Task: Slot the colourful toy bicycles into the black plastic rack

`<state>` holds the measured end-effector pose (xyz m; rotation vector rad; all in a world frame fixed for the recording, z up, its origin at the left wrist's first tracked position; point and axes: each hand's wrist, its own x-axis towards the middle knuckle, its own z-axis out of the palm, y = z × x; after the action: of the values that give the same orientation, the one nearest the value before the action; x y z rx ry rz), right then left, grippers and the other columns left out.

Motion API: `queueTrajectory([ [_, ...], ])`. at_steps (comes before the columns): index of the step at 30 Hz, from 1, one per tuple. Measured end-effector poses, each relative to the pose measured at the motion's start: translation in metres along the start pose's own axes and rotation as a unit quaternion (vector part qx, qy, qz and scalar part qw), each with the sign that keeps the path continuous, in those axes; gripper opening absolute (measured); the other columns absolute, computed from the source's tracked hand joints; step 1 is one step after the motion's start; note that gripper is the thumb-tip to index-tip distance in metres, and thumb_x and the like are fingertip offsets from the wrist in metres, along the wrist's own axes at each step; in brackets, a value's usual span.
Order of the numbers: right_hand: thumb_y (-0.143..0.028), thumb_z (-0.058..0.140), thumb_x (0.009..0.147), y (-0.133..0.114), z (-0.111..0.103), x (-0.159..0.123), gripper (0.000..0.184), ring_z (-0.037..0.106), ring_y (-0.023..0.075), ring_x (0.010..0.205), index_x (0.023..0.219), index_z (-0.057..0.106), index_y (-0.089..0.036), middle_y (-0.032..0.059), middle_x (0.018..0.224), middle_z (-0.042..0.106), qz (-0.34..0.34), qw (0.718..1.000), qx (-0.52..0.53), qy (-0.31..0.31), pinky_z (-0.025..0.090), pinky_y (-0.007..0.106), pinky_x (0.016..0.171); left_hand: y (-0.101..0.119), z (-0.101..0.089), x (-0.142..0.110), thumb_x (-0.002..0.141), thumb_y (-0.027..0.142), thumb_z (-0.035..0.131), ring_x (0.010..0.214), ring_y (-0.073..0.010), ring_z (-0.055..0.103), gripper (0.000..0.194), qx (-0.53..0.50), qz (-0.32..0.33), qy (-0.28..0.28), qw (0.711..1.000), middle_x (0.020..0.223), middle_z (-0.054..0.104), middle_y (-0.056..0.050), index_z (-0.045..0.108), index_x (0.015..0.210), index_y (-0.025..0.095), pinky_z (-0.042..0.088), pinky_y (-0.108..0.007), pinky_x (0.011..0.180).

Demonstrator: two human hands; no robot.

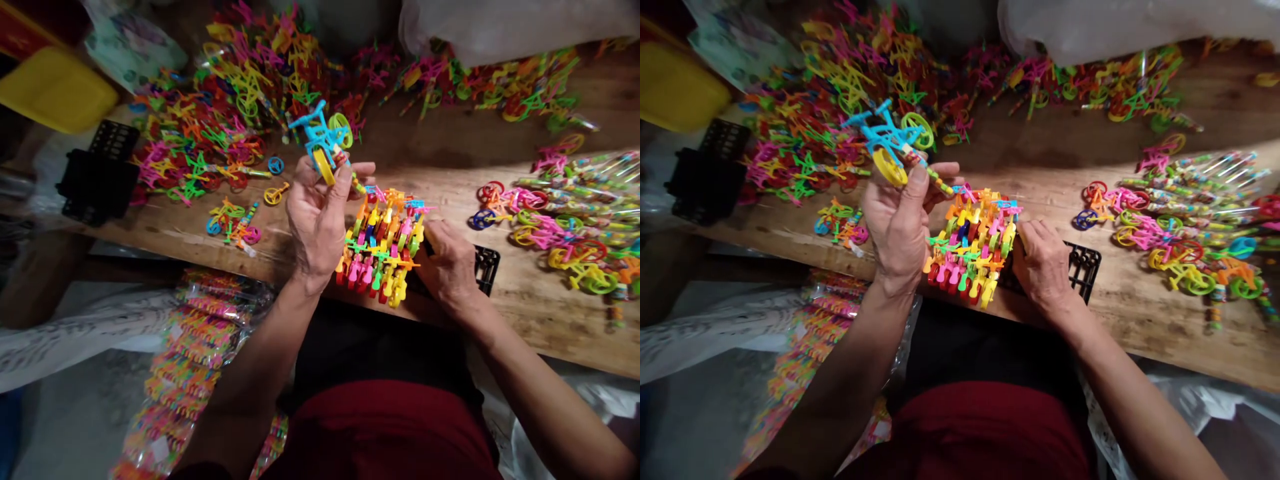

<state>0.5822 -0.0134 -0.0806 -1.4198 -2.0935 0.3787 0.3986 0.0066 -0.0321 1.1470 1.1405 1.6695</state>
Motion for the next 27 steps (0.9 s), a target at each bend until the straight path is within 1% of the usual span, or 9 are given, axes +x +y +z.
queueTrajectory([
  [3, -0.016, 0.043, 0.092, 0.003, 0.004, -0.003, 0.019, 0.059, 0.0204, 0.077, 0.077, 0.054, -0.022, 0.0073, 0.082, 0.065, -0.011, 1.000, 0.014, 0.017, 0.046, 0.031, 0.069, 0.005, -0.003, 0.005, 0.088, 0.041, 0.075, 0.091, -0.0181, 0.072, 0.022, 0.052, 0.037, 0.027, 0.998, 0.100, 0.074, -0.002, 0.064, 0.095, 0.023, 0.059, -0.034, 0.088],
  [6, -0.018, 0.046, 0.093, 0.007, -0.004, -0.005, 0.016, 0.064, 0.0195, 0.077, 0.084, 0.060, -0.020, 0.0065, 0.086, 0.069, -0.044, 0.998, 0.022, 0.029, 0.049, 0.030, 0.067, 0.018, -0.008, 0.013, 0.079, 0.038, 0.082, 0.080, -0.0147, 0.069, 0.025, 0.083, 0.019, 0.041, 0.996, 0.085, 0.071, 0.000, 0.067, 0.088, 0.021, 0.058, -0.028, 0.079],
  [9, -0.022, 0.051, 0.095, 0.004, -0.029, -0.003, 0.016, 0.068, 0.0204, 0.080, 0.104, 0.064, -0.019, 0.0068, 0.094, 0.072, -0.079, 0.995, 0.000, 0.067, 0.052, 0.032, 0.068, 0.034, -0.009, 0.021, 0.069, 0.037, 0.088, 0.072, -0.0127, 0.066, 0.029, 0.042, -0.045, 0.014, 0.998, 0.078, 0.070, 0.000, 0.070, 0.083, 0.019, 0.057, -0.025, 0.071],
  [13, -0.023, 0.057, 0.098, -0.027, -0.067, 0.005, 0.012, 0.071, 0.0198, 0.085, 0.106, 0.066, -0.022, 0.0062, 0.098, 0.074, -0.086, 0.981, 0.011, 0.176, 0.056, 0.032, 0.076, 0.051, 0.003, 0.019, 0.063, 0.039, 0.092, 0.079, -0.0148, 0.070, 0.034, -0.008, -0.087, -0.028, 0.996, 0.085, 0.074, -0.002, 0.073, 0.082, 0.019, 0.059, -0.027, 0.080],
  [16, -0.022, 0.059, 0.097, -0.054, -0.071, 0.020, 0.018, 0.070, 0.0215, 0.088, 0.114, 0.064, -0.022, 0.0088, 0.102, 0.073, -0.118, 0.970, 0.044, 0.208, 0.057, 0.036, 0.079, 0.057, 0.019, 0.007, 0.066, 0.039, 0.091, 0.077, -0.0147, 0.070, 0.031, -0.016, -0.112, -0.076, 0.991, 0.087, 0.075, -0.003, 0.075, 0.084, 0.020, 0.060, -0.027, 0.079],
  [19, -0.020, 0.059, 0.096, -0.063, -0.062, 0.032, 0.019, 0.069, 0.0229, 0.086, 0.114, 0.063, -0.018, 0.0094, 0.098, 0.073, -0.136, 0.966, 0.042, 0.216, 0.057, 0.038, 0.077, 0.056, 0.031, -0.004, 0.070, 0.037, 0.089, 0.080, -0.0161, 0.072, 0.024, -0.012, -0.116, -0.114, 0.987, 0.091, 0.076, -0.003, 0.076, 0.084, 0.021, 0.060, -0.026, 0.079],
  [23, -0.017, 0.057, 0.096, -0.051, -0.063, 0.025, 0.019, 0.068, 0.0192, 0.080, 0.114, 0.065, -0.019, 0.0075, 0.097, 0.073, -0.092, 0.973, 0.086, 0.195, 0.055, 0.032, 0.070, 0.060, 0.032, -0.011, 0.085, 0.026, 0.072, 0.097, -0.0199, 0.071, 0.010, 0.114, -0.054, -0.180, 0.976, 0.104, 0.076, -0.004, 0.079, 0.092, 0.023, 0.058, -0.030, 0.092],
  [25, -0.018, 0.059, 0.095, -0.042, -0.069, 0.014, 0.015, 0.067, 0.0167, 0.076, 0.108, 0.067, -0.021, 0.0058, 0.095, 0.073, -0.061, 0.976, 0.113, 0.178, 0.054, 0.030, 0.068, 0.065, 0.030, -0.015, 0.087, 0.018, 0.064, 0.096, -0.0206, 0.071, 0.021, 0.203, -0.024, -0.230, 0.951, 0.106, 0.076, -0.004, 0.078, 0.102, 0.024, 0.057, -0.031, 0.091],
  [27, -0.021, 0.064, 0.092, -0.034, -0.075, 0.003, 0.006, 0.064, 0.0147, 0.069, 0.096, 0.068, -0.021, 0.0030, 0.087, 0.072, -0.017, 0.978, 0.129, 0.162, 0.052, 0.028, 0.064, 0.071, 0.030, -0.019, 0.084, 0.017, 0.066, 0.094, -0.0213, 0.072, 0.034, 0.257, -0.017, -0.260, 0.931, 0.112, 0.075, -0.005, 0.074, 0.117, 0.024, 0.059, -0.032, 0.087],
])
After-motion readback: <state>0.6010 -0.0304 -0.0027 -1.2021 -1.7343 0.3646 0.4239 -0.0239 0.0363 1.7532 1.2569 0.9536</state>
